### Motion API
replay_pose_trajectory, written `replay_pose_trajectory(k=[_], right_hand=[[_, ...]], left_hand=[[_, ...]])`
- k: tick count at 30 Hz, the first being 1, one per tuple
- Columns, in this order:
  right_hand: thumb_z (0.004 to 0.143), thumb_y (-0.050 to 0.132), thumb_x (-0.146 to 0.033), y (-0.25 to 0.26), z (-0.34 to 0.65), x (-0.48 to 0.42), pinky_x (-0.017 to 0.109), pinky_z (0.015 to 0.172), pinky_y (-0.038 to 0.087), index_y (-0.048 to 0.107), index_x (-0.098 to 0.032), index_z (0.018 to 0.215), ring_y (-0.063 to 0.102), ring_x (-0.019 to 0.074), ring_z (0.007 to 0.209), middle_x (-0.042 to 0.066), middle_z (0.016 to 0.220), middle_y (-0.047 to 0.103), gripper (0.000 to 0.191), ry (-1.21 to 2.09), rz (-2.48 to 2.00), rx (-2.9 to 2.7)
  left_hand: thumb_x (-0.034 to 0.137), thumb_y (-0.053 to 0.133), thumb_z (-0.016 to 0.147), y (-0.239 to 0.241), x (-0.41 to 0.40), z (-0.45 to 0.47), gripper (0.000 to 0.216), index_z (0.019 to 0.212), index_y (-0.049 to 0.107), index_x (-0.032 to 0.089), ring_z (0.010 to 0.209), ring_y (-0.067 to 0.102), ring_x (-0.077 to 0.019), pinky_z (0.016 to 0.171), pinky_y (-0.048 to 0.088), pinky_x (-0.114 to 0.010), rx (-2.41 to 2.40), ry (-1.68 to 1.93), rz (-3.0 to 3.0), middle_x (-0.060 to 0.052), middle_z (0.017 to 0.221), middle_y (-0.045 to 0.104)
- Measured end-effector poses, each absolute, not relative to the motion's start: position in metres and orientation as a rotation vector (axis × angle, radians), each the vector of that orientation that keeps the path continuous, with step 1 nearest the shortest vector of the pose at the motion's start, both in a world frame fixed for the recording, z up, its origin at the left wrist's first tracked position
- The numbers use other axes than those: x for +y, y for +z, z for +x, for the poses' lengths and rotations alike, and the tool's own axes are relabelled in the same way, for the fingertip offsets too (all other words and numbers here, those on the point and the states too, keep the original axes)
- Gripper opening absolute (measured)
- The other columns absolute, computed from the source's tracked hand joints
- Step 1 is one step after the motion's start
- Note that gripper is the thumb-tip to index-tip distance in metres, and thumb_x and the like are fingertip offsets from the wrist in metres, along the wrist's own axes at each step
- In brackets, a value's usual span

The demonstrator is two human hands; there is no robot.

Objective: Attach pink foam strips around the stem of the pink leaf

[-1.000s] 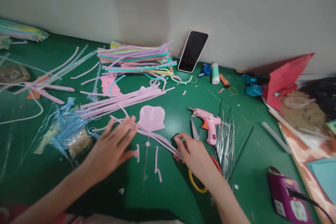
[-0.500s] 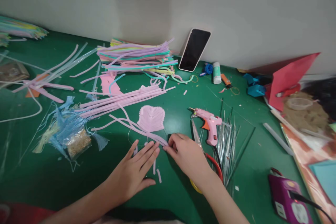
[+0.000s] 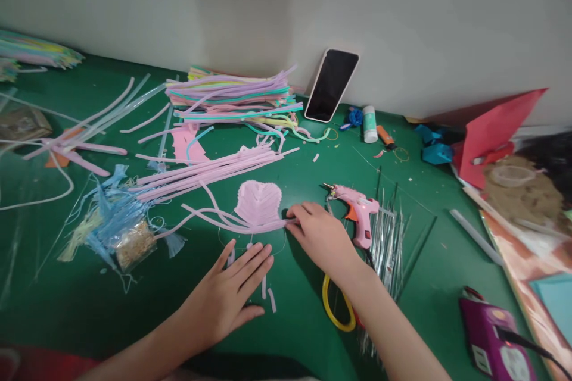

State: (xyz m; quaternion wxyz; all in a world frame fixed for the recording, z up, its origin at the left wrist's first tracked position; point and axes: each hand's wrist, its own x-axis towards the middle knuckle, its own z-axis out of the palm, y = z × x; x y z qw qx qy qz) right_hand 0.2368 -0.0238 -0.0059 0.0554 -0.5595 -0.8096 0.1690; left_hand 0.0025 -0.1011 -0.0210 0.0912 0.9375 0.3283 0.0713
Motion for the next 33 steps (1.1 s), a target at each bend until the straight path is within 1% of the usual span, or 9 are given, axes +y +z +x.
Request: replay_pose_trajectory(k=[3, 6, 12, 14, 16, 19, 22, 30, 33], right_hand=[[0.088, 0.055, -0.017, -0.005, 0.231, -0.035, 0.034, 0.072, 0.053, 0.059, -0.019, 0.110, 0.064, 0.0212, 0.081, 0.006, 0.093, 0.065, 0.023, 0.460, -1.701, -2.427], [0.091, 0.051, -0.019, -0.005, 0.224, -0.052, 0.038, 0.073, 0.054, 0.060, -0.017, 0.112, 0.063, 0.0241, 0.084, 0.009, 0.094, 0.065, 0.023, 0.306, -1.704, -2.406], [0.095, 0.045, -0.029, -0.010, 0.200, -0.083, 0.043, 0.081, 0.054, 0.057, -0.011, 0.126, 0.059, 0.0285, 0.098, 0.017, 0.110, 0.060, 0.037, 0.103, -1.755, -2.259], [0.096, 0.044, -0.034, -0.013, 0.189, -0.092, 0.047, 0.087, 0.052, 0.050, -0.009, 0.134, 0.055, 0.0324, 0.110, 0.021, 0.123, 0.055, 0.045, 0.073, -1.805, -2.205], [0.097, 0.041, -0.036, -0.017, 0.179, -0.101, 0.051, 0.095, 0.047, 0.038, -0.009, 0.143, 0.044, 0.0357, 0.128, 0.023, 0.139, 0.045, 0.053, 0.060, -1.783, -2.219], [0.099, 0.036, -0.035, -0.024, 0.173, -0.112, 0.051, 0.105, 0.038, 0.015, -0.011, 0.151, 0.028, 0.0329, 0.140, 0.019, 0.149, 0.037, 0.062, 0.090, -1.732, -2.280], [0.100, 0.031, -0.033, -0.026, 0.176, -0.119, 0.051, 0.107, 0.035, 0.005, -0.014, 0.153, 0.031, 0.0297, 0.140, 0.015, 0.148, 0.040, 0.062, 0.123, -1.726, -2.291], [0.099, 0.028, -0.040, -0.029, 0.183, -0.119, 0.050, 0.107, 0.033, -0.004, -0.016, 0.152, 0.036, 0.0285, 0.138, 0.013, 0.149, 0.039, 0.067, 0.260, -1.693, -2.409], [0.096, 0.031, -0.053, -0.033, 0.185, -0.115, 0.050, 0.108, 0.030, -0.002, -0.013, 0.152, 0.036, 0.0299, 0.138, 0.014, 0.149, 0.038, 0.077, 0.216, -1.674, -2.463]], left_hand=[[0.060, 0.029, 0.093, -0.021, -0.100, 0.001, 0.071, 0.146, 0.030, 0.013, 0.145, 0.019, -0.0202, 0.119, -0.006, -0.045, 0.997, 0.217, 2.815, -0.006, 0.155, 0.027], [0.070, 0.027, 0.087, -0.021, -0.096, 0.000, 0.084, 0.146, 0.031, 0.011, 0.144, 0.020, -0.0233, 0.119, 0.002, -0.045, 1.112, 0.226, 2.808, -0.009, 0.154, 0.029], [0.073, 0.025, 0.085, -0.023, -0.087, 0.005, 0.088, 0.143, 0.036, 0.008, 0.141, 0.028, -0.0264, 0.119, 0.009, -0.048, 1.286, 0.223, 2.742, -0.012, 0.151, 0.035], [0.073, 0.025, 0.084, -0.023, -0.087, 0.008, 0.088, 0.143, 0.037, 0.008, 0.140, 0.031, -0.0264, 0.118, 0.010, -0.048, 1.306, 0.219, 2.727, -0.012, 0.150, 0.037], [0.073, 0.026, 0.084, -0.022, -0.087, 0.010, 0.087, 0.142, 0.038, 0.009, 0.139, 0.033, -0.0261, 0.118, 0.010, -0.048, 1.324, 0.213, 2.717, -0.012, 0.149, 0.039], [0.074, 0.026, 0.083, -0.021, -0.087, 0.011, 0.088, 0.141, 0.040, 0.009, 0.138, 0.036, -0.0258, 0.118, 0.011, -0.047, 1.330, 0.212, 2.714, -0.012, 0.148, 0.042], [0.076, 0.025, 0.080, -0.020, -0.087, 0.011, 0.092, 0.140, 0.041, 0.009, 0.137, 0.037, -0.0260, 0.118, 0.012, -0.046, 1.326, 0.223, 2.704, -0.012, 0.147, 0.042], [0.075, 0.029, 0.082, -0.023, -0.087, 0.011, 0.089, 0.141, 0.040, 0.009, 0.138, 0.034, -0.0285, 0.117, 0.016, -0.046, 1.302, 0.236, 2.668, -0.015, 0.147, 0.042], [0.076, 0.027, 0.082, -0.023, -0.086, 0.009, 0.091, 0.145, 0.034, 0.011, 0.141, 0.029, -0.0279, 0.118, 0.006, -0.047, 1.275, 0.216, 2.667, -0.014, 0.150, 0.037]])
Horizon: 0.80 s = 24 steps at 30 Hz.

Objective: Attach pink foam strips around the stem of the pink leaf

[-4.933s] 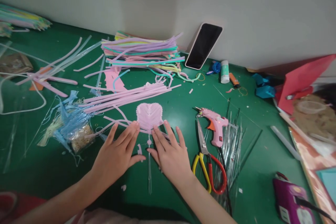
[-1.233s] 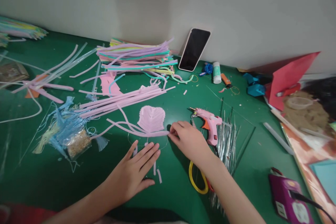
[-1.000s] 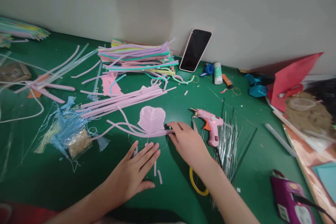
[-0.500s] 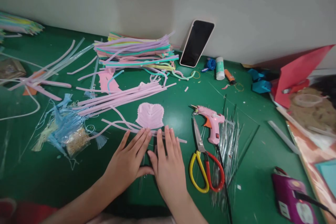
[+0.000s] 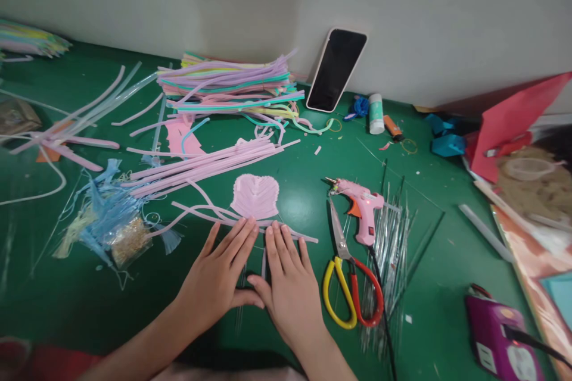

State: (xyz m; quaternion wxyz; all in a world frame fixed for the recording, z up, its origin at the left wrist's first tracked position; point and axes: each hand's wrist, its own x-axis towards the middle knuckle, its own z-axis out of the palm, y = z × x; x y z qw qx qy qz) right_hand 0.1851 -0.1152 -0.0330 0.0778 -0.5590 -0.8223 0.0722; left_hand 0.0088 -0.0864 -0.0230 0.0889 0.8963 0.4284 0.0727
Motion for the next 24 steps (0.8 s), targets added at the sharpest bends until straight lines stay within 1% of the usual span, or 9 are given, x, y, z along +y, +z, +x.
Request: replay_pose_trajectory(k=[2, 4, 8, 10, 12, 16, 19, 21, 24], right_hand=[[0.093, 0.034, -0.058, -0.035, 0.188, -0.112, 0.050, 0.109, 0.028, 0.001, -0.011, 0.152, 0.035, 0.0304, 0.138, 0.015, 0.150, 0.036, 0.083, 0.178, -1.654, -2.505], [0.092, 0.036, -0.060, -0.035, 0.192, -0.108, 0.050, 0.109, 0.027, 0.004, -0.010, 0.152, 0.032, 0.0302, 0.139, 0.014, 0.151, 0.033, 0.084, 0.162, -1.633, -2.550], [0.091, 0.036, -0.061, -0.034, 0.199, -0.098, 0.050, 0.110, 0.027, 0.016, -0.010, 0.151, 0.029, 0.0291, 0.141, 0.013, 0.153, 0.030, 0.081, 0.145, -1.580, -2.622], [0.092, 0.035, -0.060, -0.034, 0.202, -0.095, 0.049, 0.110, 0.027, 0.021, -0.010, 0.150, 0.028, 0.0288, 0.141, 0.012, 0.153, 0.030, 0.078, 0.129, -1.554, -2.650], [0.093, 0.035, -0.059, -0.034, 0.204, -0.093, 0.049, 0.110, 0.027, 0.023, -0.010, 0.149, 0.028, 0.0285, 0.141, 0.012, 0.153, 0.030, 0.076, 0.121, -1.532, -2.667], [0.092, 0.035, -0.059, -0.034, 0.205, -0.093, 0.049, 0.109, 0.029, 0.021, -0.010, 0.150, 0.029, 0.0289, 0.141, 0.013, 0.153, 0.032, 0.077, 0.120, -1.517, -2.663], [0.092, 0.035, -0.060, -0.033, 0.204, -0.093, 0.049, 0.109, 0.029, 0.017, -0.011, 0.151, 0.030, 0.0289, 0.140, 0.013, 0.152, 0.033, 0.078, 0.122, -1.517, -2.650], [0.091, 0.035, -0.062, -0.032, 0.203, -0.093, 0.049, 0.108, 0.030, 0.015, -0.011, 0.151, 0.031, 0.0289, 0.140, 0.013, 0.152, 0.034, 0.081, 0.130, -1.514, -2.643], [0.090, 0.034, -0.065, -0.032, 0.202, -0.092, 0.050, 0.108, 0.031, 0.012, -0.010, 0.152, 0.032, 0.0295, 0.139, 0.013, 0.151, 0.035, 0.085, 0.121, -1.506, -2.638]], left_hand=[[0.079, 0.023, 0.079, -0.022, -0.086, 0.007, 0.094, 0.147, 0.031, 0.014, 0.142, 0.027, -0.0269, 0.118, -0.004, -0.048, 1.270, 0.216, 2.662, -0.012, 0.152, 0.034], [0.082, 0.021, 0.076, -0.021, -0.085, 0.006, 0.099, 0.147, 0.030, 0.014, 0.141, 0.028, -0.0262, 0.117, -0.010, -0.047, 1.263, 0.225, 2.663, -0.011, 0.152, 0.035], [0.081, 0.021, 0.076, -0.020, -0.084, 0.004, 0.101, 0.144, 0.034, 0.008, 0.139, 0.032, -0.0259, 0.115, -0.016, -0.045, 1.240, 0.247, 2.681, -0.013, 0.149, 0.038], [0.080, 0.022, 0.077, -0.021, -0.083, 0.004, 0.099, 0.144, 0.035, 0.008, 0.138, 0.033, -0.0260, 0.115, -0.017, -0.046, 1.223, 0.254, 2.686, -0.013, 0.149, 0.039], [0.080, 0.022, 0.078, -0.021, -0.082, 0.003, 0.098, 0.144, 0.035, 0.009, 0.138, 0.034, -0.0261, 0.115, -0.017, -0.047, 1.204, 0.261, 2.692, -0.013, 0.148, 0.039], [0.080, 0.021, 0.078, -0.018, -0.074, -0.005, 0.099, 0.144, 0.033, 0.008, 0.139, 0.032, -0.0254, 0.115, -0.014, -0.046, 1.124, 0.255, 2.721, -0.014, 0.148, 0.039], [0.078, 0.022, 0.080, -0.012, -0.064, -0.021, 0.096, 0.147, 0.029, 0.010, 0.140, 0.031, -0.0247, 0.117, -0.009, -0.045, 1.016, 0.180, 2.752, -0.013, 0.149, 0.039], [0.077, 0.023, 0.081, -0.008, -0.057, -0.034, 0.093, 0.148, 0.026, 0.012, 0.140, 0.031, -0.0255, 0.117, -0.004, -0.047, 0.984, 0.133, 2.770, -0.013, 0.149, 0.039], [0.077, 0.027, 0.081, -0.005, -0.049, -0.048, 0.091, 0.148, 0.026, 0.015, 0.139, 0.032, -0.0266, 0.117, 0.003, -0.049, 0.931, 0.090, 2.790, -0.012, 0.149, 0.040]])
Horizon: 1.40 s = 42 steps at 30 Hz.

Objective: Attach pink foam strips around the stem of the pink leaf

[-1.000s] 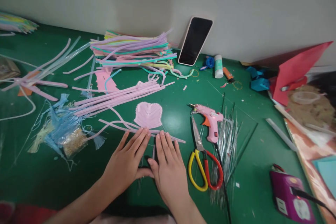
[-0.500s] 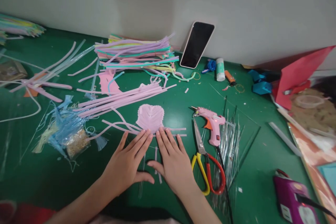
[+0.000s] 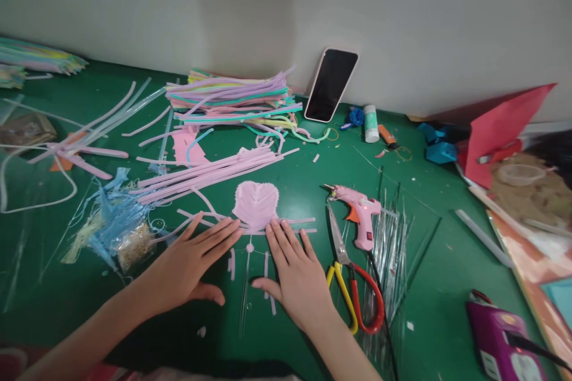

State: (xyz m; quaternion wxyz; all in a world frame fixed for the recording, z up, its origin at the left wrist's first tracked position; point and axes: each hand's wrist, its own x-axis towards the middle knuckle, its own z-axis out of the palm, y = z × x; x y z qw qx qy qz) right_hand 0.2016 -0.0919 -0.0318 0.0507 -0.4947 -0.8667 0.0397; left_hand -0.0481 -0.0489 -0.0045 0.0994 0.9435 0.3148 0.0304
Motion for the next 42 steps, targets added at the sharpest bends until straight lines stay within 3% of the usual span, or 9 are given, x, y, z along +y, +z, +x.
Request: replay_pose_trajectory(k=[6, 14, 20, 30, 34, 37, 39, 42], right_hand=[[0.090, 0.034, -0.064, -0.031, 0.204, -0.091, 0.049, 0.107, 0.030, 0.017, -0.010, 0.151, 0.030, 0.0293, 0.140, 0.012, 0.152, 0.032, 0.083, 0.080, -1.499, -2.666], [0.089, 0.035, -0.066, -0.026, 0.182, -0.091, 0.048, 0.112, 0.025, 0.022, -0.012, 0.150, 0.027, 0.0275, 0.142, 0.009, 0.154, 0.030, 0.083, 0.179, -1.394, -2.691], [0.089, 0.035, -0.066, -0.029, 0.172, -0.090, 0.046, 0.112, 0.027, 0.029, -0.010, 0.147, 0.028, 0.0265, 0.141, 0.009, 0.154, 0.030, 0.081, 0.214, -1.380, -2.685], [0.087, 0.035, -0.069, -0.027, 0.176, -0.089, 0.048, 0.113, 0.024, 0.019, -0.011, 0.150, 0.024, 0.0272, 0.143, 0.008, 0.156, 0.022, 0.086, 0.321, -1.356, -2.709], [0.087, 0.033, -0.070, -0.026, 0.176, -0.089, 0.047, 0.114, 0.022, 0.018, -0.011, 0.151, 0.023, 0.0266, 0.143, 0.008, 0.156, 0.021, 0.089, 0.316, -1.367, -2.711], [0.087, 0.030, -0.071, -0.025, 0.175, -0.089, 0.046, 0.114, 0.020, 0.019, -0.011, 0.150, 0.023, 0.0259, 0.143, 0.007, 0.156, 0.021, 0.088, 0.271, -1.378, -2.711], [0.085, 0.028, -0.075, -0.024, 0.173, -0.089, 0.046, 0.114, 0.018, 0.020, -0.011, 0.150, 0.024, 0.0271, 0.143, 0.008, 0.156, 0.022, 0.092, 0.247, -1.383, -2.705], [0.080, 0.023, -0.081, -0.023, 0.170, -0.090, 0.048, 0.114, 0.018, 0.021, -0.008, 0.150, 0.026, 0.0300, 0.142, 0.010, 0.155, 0.024, 0.101, 0.230, -1.409, -2.674]], left_hand=[[0.077, 0.029, 0.081, -0.002, -0.036, -0.053, 0.090, 0.145, 0.034, 0.014, 0.139, 0.033, -0.0265, 0.118, 0.008, -0.046, 0.810, 0.054, 2.797, -0.013, 0.148, 0.041], [0.077, 0.034, 0.080, -0.002, -0.030, -0.056, 0.094, 0.150, 0.022, 0.016, 0.139, 0.033, -0.0275, 0.116, 0.016, -0.046, 0.758, 0.078, 2.726, -0.014, 0.150, 0.037], [0.077, 0.036, 0.079, -0.003, -0.025, -0.062, 0.091, 0.149, 0.024, 0.019, 0.138, 0.035, -0.0274, 0.116, 0.017, -0.047, 0.738, 0.080, 2.739, -0.013, 0.148, 0.040], [0.068, 0.032, 0.088, -0.003, -0.013, -0.062, 0.078, 0.143, 0.037, 0.014, 0.139, 0.034, -0.0241, 0.118, 0.009, -0.048, 0.718, 0.060, 2.875, -0.012, 0.146, 0.044], [0.068, 0.033, 0.088, 0.000, -0.014, -0.060, 0.076, 0.140, 0.042, 0.013, 0.139, 0.034, -0.0264, 0.116, 0.014, -0.049, 0.742, 0.085, 2.893, -0.013, 0.145, 0.045], [0.049, 0.040, 0.096, 0.005, -0.010, -0.058, 0.053, 0.134, 0.049, 0.013, 0.134, 0.040, -0.0270, 0.111, 0.026, -0.047, 0.918, 0.193, 2.913, -0.013, 0.141, 0.050], [0.031, 0.042, 0.097, 0.009, 0.001, -0.056, 0.036, 0.126, 0.057, 0.014, 0.122, 0.050, -0.0265, 0.104, 0.036, -0.044, 1.208, 0.321, 2.888, -0.013, 0.129, 0.059], [0.022, 0.044, 0.095, 0.011, 0.025, -0.049, 0.027, 0.110, 0.065, 0.013, 0.098, 0.058, -0.0264, 0.085, 0.046, -0.040, 1.577, 0.374, 2.826, -0.014, 0.106, 0.065]])
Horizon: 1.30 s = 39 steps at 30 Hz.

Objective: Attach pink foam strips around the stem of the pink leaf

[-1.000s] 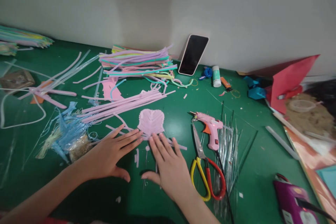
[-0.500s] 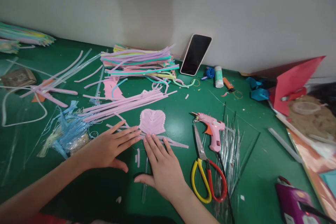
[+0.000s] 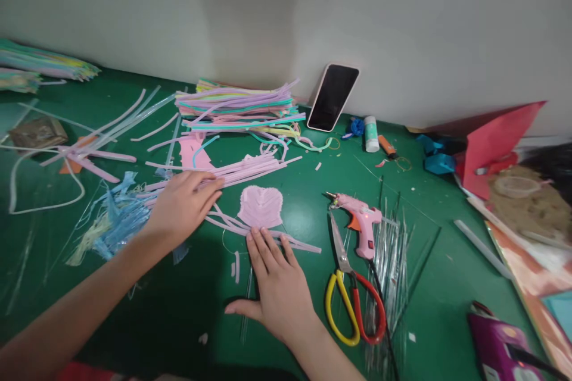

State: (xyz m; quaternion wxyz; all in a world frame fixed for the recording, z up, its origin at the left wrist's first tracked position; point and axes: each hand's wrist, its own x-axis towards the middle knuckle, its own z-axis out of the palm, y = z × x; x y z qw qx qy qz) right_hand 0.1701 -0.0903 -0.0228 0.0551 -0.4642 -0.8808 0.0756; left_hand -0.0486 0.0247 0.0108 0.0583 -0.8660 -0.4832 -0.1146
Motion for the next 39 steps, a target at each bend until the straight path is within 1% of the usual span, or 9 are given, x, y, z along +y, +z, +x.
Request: replay_pose_trajectory(k=[2, 6, 13, 21, 24, 27, 31, 35, 39], right_hand=[[0.078, 0.023, -0.082, -0.023, 0.170, -0.092, 0.049, 0.114, 0.019, 0.022, -0.008, 0.150, 0.028, 0.0311, 0.141, 0.012, 0.154, 0.026, 0.103, 0.221, -1.448, -2.645], [0.080, 0.027, -0.079, -0.023, 0.173, -0.094, 0.052, 0.111, 0.024, 0.023, -0.008, 0.149, 0.029, 0.0330, 0.140, 0.012, 0.154, 0.027, 0.099, 0.198, -1.492, -2.631], [0.085, 0.035, -0.071, -0.020, 0.174, -0.095, 0.053, 0.107, 0.034, 0.029, -0.009, 0.147, 0.033, 0.0337, 0.139, 0.013, 0.152, 0.032, 0.088, 0.202, -1.544, -2.570], [0.090, 0.041, -0.061, -0.021, 0.167, -0.095, 0.052, 0.104, 0.042, 0.038, -0.006, 0.142, 0.039, 0.0335, 0.135, 0.016, 0.147, 0.040, 0.075, 0.140, -1.530, -2.504], [0.092, 0.045, -0.053, -0.018, 0.167, -0.098, 0.053, 0.102, 0.043, 0.039, -0.007, 0.142, 0.038, 0.0338, 0.136, 0.017, 0.147, 0.041, 0.068, 0.154, -1.537, -2.448], [0.093, 0.048, -0.044, -0.013, 0.167, -0.100, 0.055, 0.104, 0.041, 0.039, -0.011, 0.142, 0.032, 0.0334, 0.139, 0.014, 0.147, 0.042, 0.060, 0.245, -1.573, -2.341], [0.095, 0.047, -0.031, -0.009, 0.171, -0.099, 0.059, 0.108, 0.035, 0.047, -0.016, 0.135, 0.028, 0.0307, 0.141, 0.010, 0.139, 0.053, 0.043, 0.357, -1.667, -2.070], [0.094, 0.048, -0.029, -0.008, 0.179, -0.097, 0.053, 0.101, 0.045, 0.057, -0.020, 0.123, 0.039, 0.0284, 0.135, 0.009, 0.125, 0.063, 0.032, 0.417, -1.750, -1.838], [0.093, 0.048, -0.025, -0.005, 0.187, -0.097, 0.045, 0.092, 0.051, 0.062, -0.021, 0.115, 0.054, 0.0252, 0.116, 0.008, 0.113, 0.068, 0.026, 0.378, -1.786, -1.705]], left_hand=[[0.020, 0.044, 0.094, 0.009, 0.039, -0.043, 0.024, 0.101, 0.066, 0.013, 0.090, 0.058, -0.0260, 0.078, 0.046, -0.038, -1.552, -0.265, -2.566, -0.013, 0.097, 0.064], [0.019, 0.043, 0.094, 0.000, 0.053, -0.038, 0.023, 0.092, 0.065, 0.012, 0.085, 0.055, -0.0267, 0.072, 0.043, -0.038, -1.579, -0.153, -2.530, -0.013, 0.087, 0.061], [0.022, 0.044, 0.095, -0.001, 0.051, -0.045, 0.021, 0.093, 0.065, 0.016, 0.086, 0.057, -0.0230, 0.077, 0.044, -0.035, -1.670, -0.325, -2.643, -0.008, 0.089, 0.062], [0.026, 0.052, 0.093, -0.005, 0.053, -0.037, 0.017, 0.101, 0.064, 0.017, 0.087, 0.058, -0.0240, 0.077, 0.043, -0.035, -1.697, -0.303, -2.625, -0.008, 0.093, 0.062], [0.026, 0.048, 0.094, -0.004, 0.055, -0.032, 0.019, 0.096, 0.063, 0.015, 0.088, 0.058, -0.0252, 0.076, 0.042, -0.036, -1.699, -0.214, -2.631, -0.010, 0.091, 0.062], [0.025, 0.041, 0.097, 0.000, 0.055, -0.031, 0.023, 0.097, 0.062, 0.015, 0.084, 0.058, -0.0252, 0.074, 0.041, -0.036, -1.720, -0.168, -2.592, -0.009, 0.088, 0.061], [0.024, 0.039, 0.098, 0.001, 0.054, -0.032, 0.025, 0.100, 0.061, 0.014, 0.080, 0.059, -0.0241, 0.073, 0.040, -0.036, -1.763, -0.176, -2.553, -0.008, 0.086, 0.062], [0.028, 0.048, 0.095, -0.005, 0.057, -0.029, 0.024, 0.114, 0.060, 0.019, 0.088, 0.059, -0.0247, 0.075, 0.040, -0.035, -1.667, -0.239, -2.618, -0.009, 0.097, 0.062], [0.028, 0.046, 0.095, -0.011, 0.063, -0.018, 0.023, 0.099, 0.065, 0.017, 0.086, 0.059, -0.0264, 0.074, 0.039, -0.037, -1.548, -0.152, -2.608, -0.009, 0.091, 0.063]])
